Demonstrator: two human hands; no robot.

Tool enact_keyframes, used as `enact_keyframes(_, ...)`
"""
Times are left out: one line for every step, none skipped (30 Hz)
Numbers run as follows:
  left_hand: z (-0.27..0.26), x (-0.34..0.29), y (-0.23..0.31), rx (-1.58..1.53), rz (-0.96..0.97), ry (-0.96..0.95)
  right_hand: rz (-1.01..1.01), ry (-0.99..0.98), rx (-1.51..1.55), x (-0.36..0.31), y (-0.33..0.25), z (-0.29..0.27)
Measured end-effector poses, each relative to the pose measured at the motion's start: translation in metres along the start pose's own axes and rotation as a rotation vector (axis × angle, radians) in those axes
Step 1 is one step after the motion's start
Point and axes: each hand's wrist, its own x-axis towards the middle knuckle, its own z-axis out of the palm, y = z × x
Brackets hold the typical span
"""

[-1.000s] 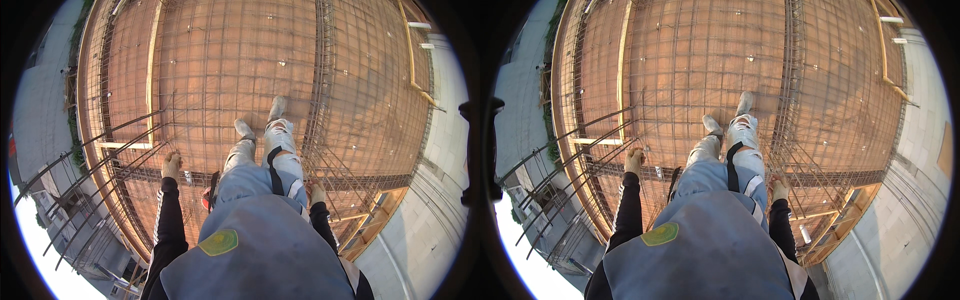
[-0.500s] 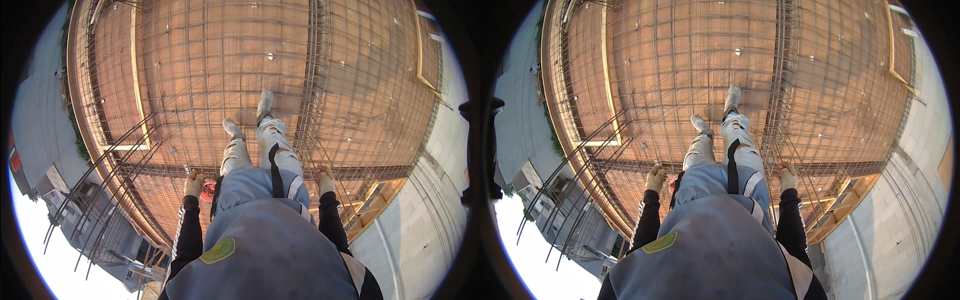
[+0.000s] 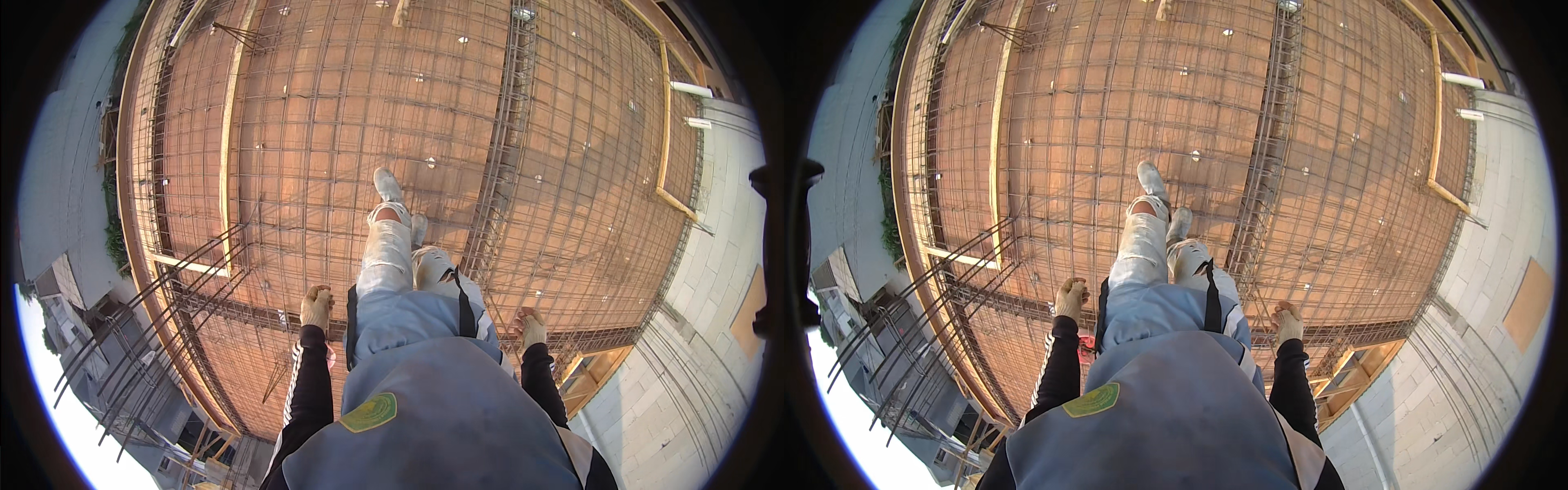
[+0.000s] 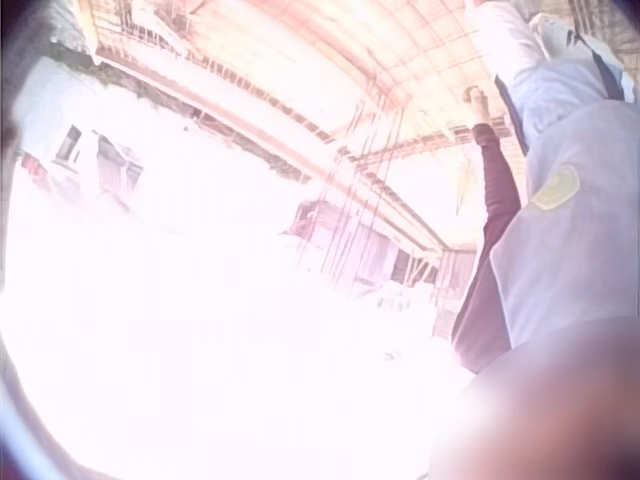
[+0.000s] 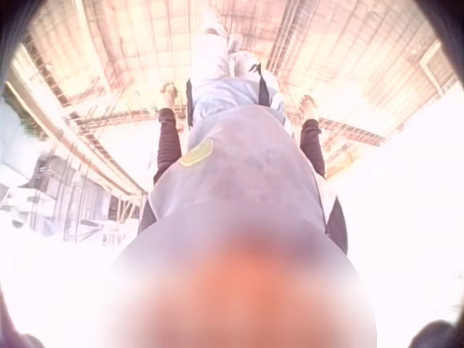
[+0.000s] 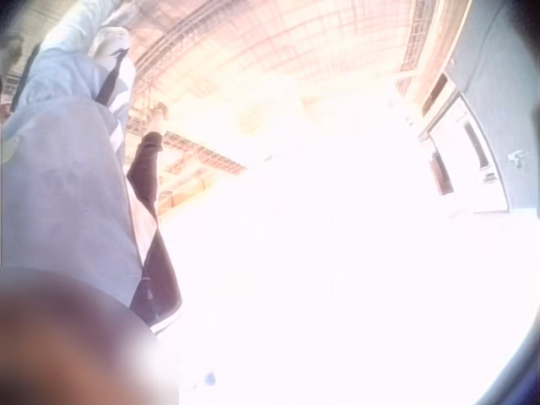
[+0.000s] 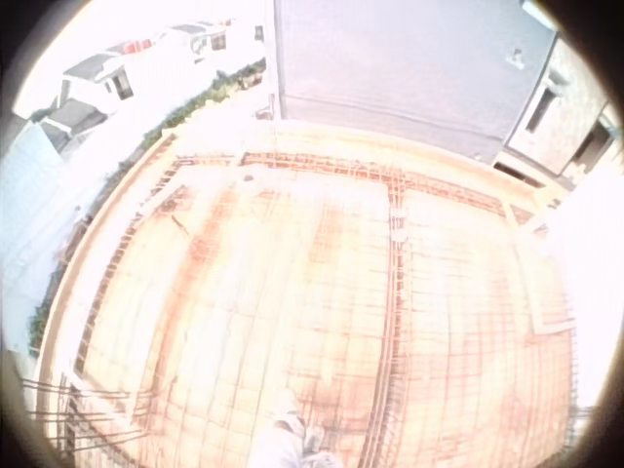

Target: The person walks across a rebar grid on a construction site and uses a wooden plank to push and adjust wooden formwork pieces. The person repositions the plank several times to align the formwork sections.

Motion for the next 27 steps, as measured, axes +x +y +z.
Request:
enact_keyframes(0.004,0.006,-0.003,-0.038,-0.016,-0.008,-0.002,0.042,-0.012,0.006,-0.02,0.004)
enact_keyframes(0.01,0.012,-0.008,-0.074,-0.032,-0.003,0.012,-0.049,0.066,0.016,-0.048,0.007)
enact_keyframes(0.016,0.019,-0.013,-0.099,-0.067,0.022,-0.077,-0.082,-0.005,0.028,-0.076,0.015)
enact_keyframes(0.025,0.026,-0.018,-0.117,-0.085,0.043,-0.144,-0.04,-0.091,0.039,-0.11,0.025)
enact_keyframes(0.035,0.032,-0.023,-0.124,-0.099,0.035,-0.209,0.008,-0.182,0.05,-0.143,0.037)
enact_keyframes(0.045,0.038,-0.026,-0.131,-0.112,0.027,-0.219,0.002,-0.13,0.062,-0.182,0.052)
enact_keyframes(0.054,0.045,-0.025,-0.117,-0.137,0.035,-0.271,-0.04,-0.131,0.067,-0.214,0.07)
enact_keyframes(0.068,0.052,-0.02,-0.064,-0.136,0.047,-0.311,-0.017,-0.136,0.074,-0.255,0.089)
enact_keyframes(0.084,0.059,-0.011,-0.132,-0.177,0.059,-0.359,-0.006,-0.135,0.083,-0.297,0.118)
enact_keyframes(0.098,0.067,0.002,-0.14,-0.122,0.072,-0.359,-0.029,-0.152,0.089,-0.331,0.147)
enact_keyframes(0.115,0.067,0.014,-0.123,-0.136,0.104,-0.352,-0.017,-0.173,0.091,-0.366,0.171)
enact_keyframes(0.131,0.069,0.028,-0.065,-0.129,0.138,-0.37,-0.116,-0.223,0.093,-0.397,0.197)
enact_keyframes(0.14,0.074,0.043,0.007,-0.164,0.166,-0.366,-0.116,-0.257,0.094,-0.417,0.219)
enact_keyframes(0.149,0.075,0.06,0.02,-0.12,0.193,-0.38,-0.191,-0.353,0.09,-0.436,0.239)
enact_keyframes(0.158,0.082,0.081,0.048,-0.074,0.232,-0.4,-0.192,-0.434,0.092,-0.454,0.262)
enact_keyframes(0.162,0.088,0.1,0.047,-0.045,0.211,-0.379,-0.197,-0.467,0.095,-0.464,0.284)
enact_keyframes(0.166,0.097,0.12,-0.005,-0.103,0.17,-0.381,-0.147,-0.51,0.095,-0.477,0.296)
enact_keyframes(0.172,0.102,0.137,-0.03,-0.086,0.217,-0.29,-0.156,-0.498,0.095,-0.492,0.308)
enact_keyframes(0.177,0.107,0.154,-0.062,-0.075,0.27,-0.311,-0.176,-0.536,0.099,-0.502,0.321)
enact_keyframes(0.184,0.109,0.169,-0.158,-0.084,0.303,-0.283,-0.201,-0.579,0.103,-0.516,0.335)
enact_keyframes(0.188,0.11,0.182,-0.259,-0.08,0.337,-0.27,-0.21,-0.639,0.105,-0.53,0.351)
enact_keyframes(0.196,0.111,0.19,-0.26,-0.081,0.379,-0.266,-0.221,-0.688,0.11,-0.546,0.367)
enact_keyframes(0.207,0.112,0.196,-0.273,-0.078,0.417,-0.253,-0.232,-0.742,0.114,-0.565,0.383)
enact_keyframes(0.219,0.111,0.198,-0.31,-0.059,0.462,-0.255,-0.246,-0.798,0.119,-0.584,0.401)
enact_keyframes(0.235,0.109,0.196,-0.327,-0.103,0.503,-0.253,-0.258,-0.857,0.123,-0.605,0.419)
enact_keyframes(0.254,0.107,0.193,-0.368,-0.127,0.546,-0.263,-0.273,-0.91,0.128,-0.626,0.438)
enact_keyframes(0.277,0.104,0.19,-0.408,-0.148,0.587,-0.271,-0.288,-0.965,0.134,-0.649,0.458)
